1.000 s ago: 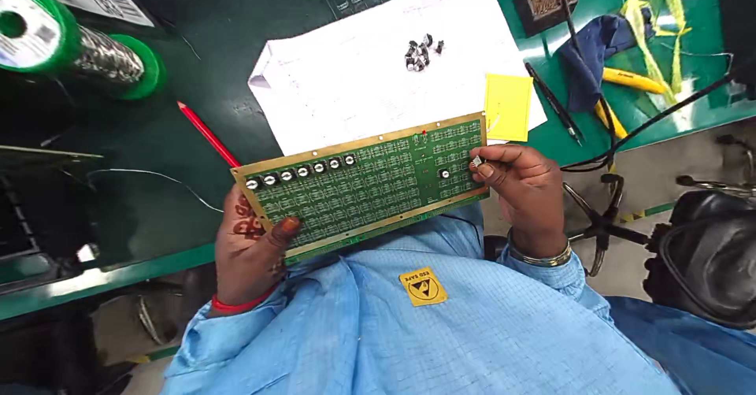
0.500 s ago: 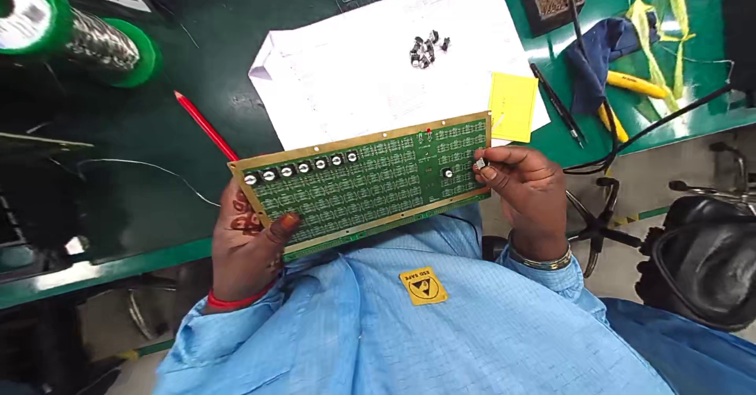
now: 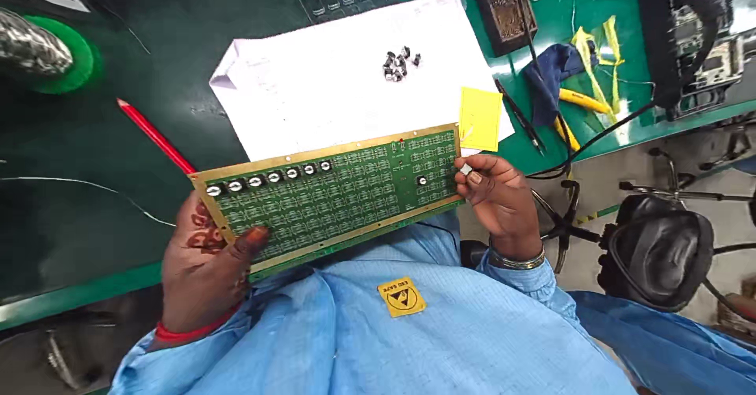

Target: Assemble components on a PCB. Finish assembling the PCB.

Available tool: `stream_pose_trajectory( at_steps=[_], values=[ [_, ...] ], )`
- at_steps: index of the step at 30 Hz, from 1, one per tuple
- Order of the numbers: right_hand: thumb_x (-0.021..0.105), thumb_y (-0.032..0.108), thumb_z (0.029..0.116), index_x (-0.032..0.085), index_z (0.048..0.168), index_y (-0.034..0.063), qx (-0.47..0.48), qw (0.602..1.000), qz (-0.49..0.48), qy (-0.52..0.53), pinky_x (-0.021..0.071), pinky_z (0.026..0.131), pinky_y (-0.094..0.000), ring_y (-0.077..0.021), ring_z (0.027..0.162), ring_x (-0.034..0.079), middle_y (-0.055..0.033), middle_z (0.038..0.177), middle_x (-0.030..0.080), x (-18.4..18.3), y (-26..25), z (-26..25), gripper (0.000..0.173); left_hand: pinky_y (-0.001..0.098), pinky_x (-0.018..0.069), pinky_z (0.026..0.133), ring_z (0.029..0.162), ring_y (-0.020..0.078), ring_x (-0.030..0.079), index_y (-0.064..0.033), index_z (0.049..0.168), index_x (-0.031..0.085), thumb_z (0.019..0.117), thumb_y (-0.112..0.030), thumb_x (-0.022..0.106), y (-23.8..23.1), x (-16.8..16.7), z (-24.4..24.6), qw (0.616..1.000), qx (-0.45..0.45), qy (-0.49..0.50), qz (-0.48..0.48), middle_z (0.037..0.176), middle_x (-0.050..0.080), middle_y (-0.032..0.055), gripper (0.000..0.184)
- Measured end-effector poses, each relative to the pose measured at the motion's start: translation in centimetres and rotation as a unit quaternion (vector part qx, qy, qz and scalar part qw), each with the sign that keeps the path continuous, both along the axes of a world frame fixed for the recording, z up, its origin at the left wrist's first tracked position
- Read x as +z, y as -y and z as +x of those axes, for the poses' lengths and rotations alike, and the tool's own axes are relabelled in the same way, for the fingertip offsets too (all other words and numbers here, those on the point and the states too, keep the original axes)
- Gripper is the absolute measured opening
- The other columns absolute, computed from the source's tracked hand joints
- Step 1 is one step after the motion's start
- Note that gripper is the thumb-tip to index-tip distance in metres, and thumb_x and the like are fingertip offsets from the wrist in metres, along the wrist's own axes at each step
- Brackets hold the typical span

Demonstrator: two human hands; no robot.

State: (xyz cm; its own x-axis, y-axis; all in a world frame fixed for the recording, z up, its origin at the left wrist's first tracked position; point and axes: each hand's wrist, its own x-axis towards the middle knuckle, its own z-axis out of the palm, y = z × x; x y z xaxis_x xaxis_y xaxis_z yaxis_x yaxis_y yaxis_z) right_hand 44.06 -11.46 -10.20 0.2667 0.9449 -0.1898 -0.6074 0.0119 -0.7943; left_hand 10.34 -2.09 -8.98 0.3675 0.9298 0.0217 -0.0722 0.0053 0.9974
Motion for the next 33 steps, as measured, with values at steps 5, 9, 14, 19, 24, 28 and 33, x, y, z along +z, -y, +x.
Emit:
stream_pose_trajectory(
  at_steps=[5,9,14,19,24,28,33],
  values=[
    [0.066,-0.003,0.0925,0.075,0.11,0.0046,0.025,0.997,0.012,-0.074,0.0623,0.082,-0.0283,-0.014,0.087,0.074,-0.011,0.107,0.076,0.04,0.04,0.15,0.021,0.0229,0.0539,0.101,0.115,0.0037,0.065,-0.0133,0.142,0.041,0.0889,-0.02,0.075,0.02,-0.01,-0.03,1.0,0.005,-0.003,-0.004,0.126,0.066,-0.015,0.064],
    [0.069,-0.002,0.0909,0.076,0.11,0.0058,0.044,0.993,0.037,-0.101,0.0622,0.082,-0.0286,-0.0142,0.088,0.074,-0.0102,0.107,0.076,-0.14,0.01,0.13,0.022,0.0233,0.0544,0.101,0.114,0.0041,0.065,-0.0136,0.142,0.041,0.0891,-0.021,0.076,0.09,0.0,-0.09,1.0,0.007,-0.004,-0.011,0.125,0.067,-0.0145,0.063],
    [0.069,-0.002,0.0908,0.077,0.109,0.0075,0.061,0.99,0.063,-0.112,0.0617,0.082,-0.0277,-0.0137,0.089,0.074,-0.01,0.109,0.075,-0.4,-0.12,0.16,0.022,0.0233,0.0541,0.101,0.115,0.0036,0.065,-0.014,0.141,0.041,0.0887,-0.022,0.076,0.08,0.03,-0.04,1.0,0.007,-0.004,-0.008,0.125,0.067,-0.0149,0.063],
    [0.069,-0.002,0.091,0.077,0.11,0.0053,0.051,0.991,0.057,-0.113,0.0617,0.083,-0.0274,-0.0135,0.089,0.074,-0.0102,0.107,0.076,-0.38,-0.24,0.06,0.022,0.0238,0.0542,0.101,0.115,0.0045,0.065,-0.0141,0.142,0.042,0.0898,-0.021,0.075,0.09,-0.13,-0.18,1.0,0.005,-0.006,-0.008,0.127,0.066,-0.0139,0.062],
    [0.069,0.0,0.091,0.078,0.106,0.0038,0.043,0.989,0.059,-0.13,0.0614,0.086,-0.0299,-0.0171,0.094,0.074,-0.0136,0.112,0.075,-0.47,-0.28,0.14,0.018,0.0224,0.0549,0.099,0.113,0.0034,0.066,-0.0142,0.142,0.041,0.0886,-0.019,0.075,0.19,0.09,-0.05,1.0,0.012,-0.009,-0.022,0.125,0.067,-0.0148,0.063],
    [0.07,0.002,0.092,0.078,0.105,0.0052,0.053,0.985,0.078,-0.145,0.0614,0.086,-0.0299,-0.0176,0.095,0.074,-0.0128,0.112,0.075,-0.68,-0.29,0.17,0.016,0.0222,0.0546,0.1,0.113,0.0033,0.066,-0.015,0.142,0.042,0.0889,-0.02,0.074,0.12,-0.04,-0.15,1.0,0.007,-0.005,-0.021,0.125,0.067,-0.0148,0.062],
    [0.069,0.001,0.091,0.077,0.105,0.0051,0.059,0.98,0.089,-0.167,0.0611,0.085,-0.0314,-0.0189,0.094,0.074,-0.0136,0.11,0.074,-0.84,-0.38,0.2,0.017,0.0228,0.0538,0.101,0.115,0.0036,0.065,-0.0156,0.142,0.044,0.0902,-0.022,0.074,0.02,-0.09,-0.16,1.0,-0.003,-0.004,-0.012,0.126,0.067,-0.0142,0.06]
  ],
)
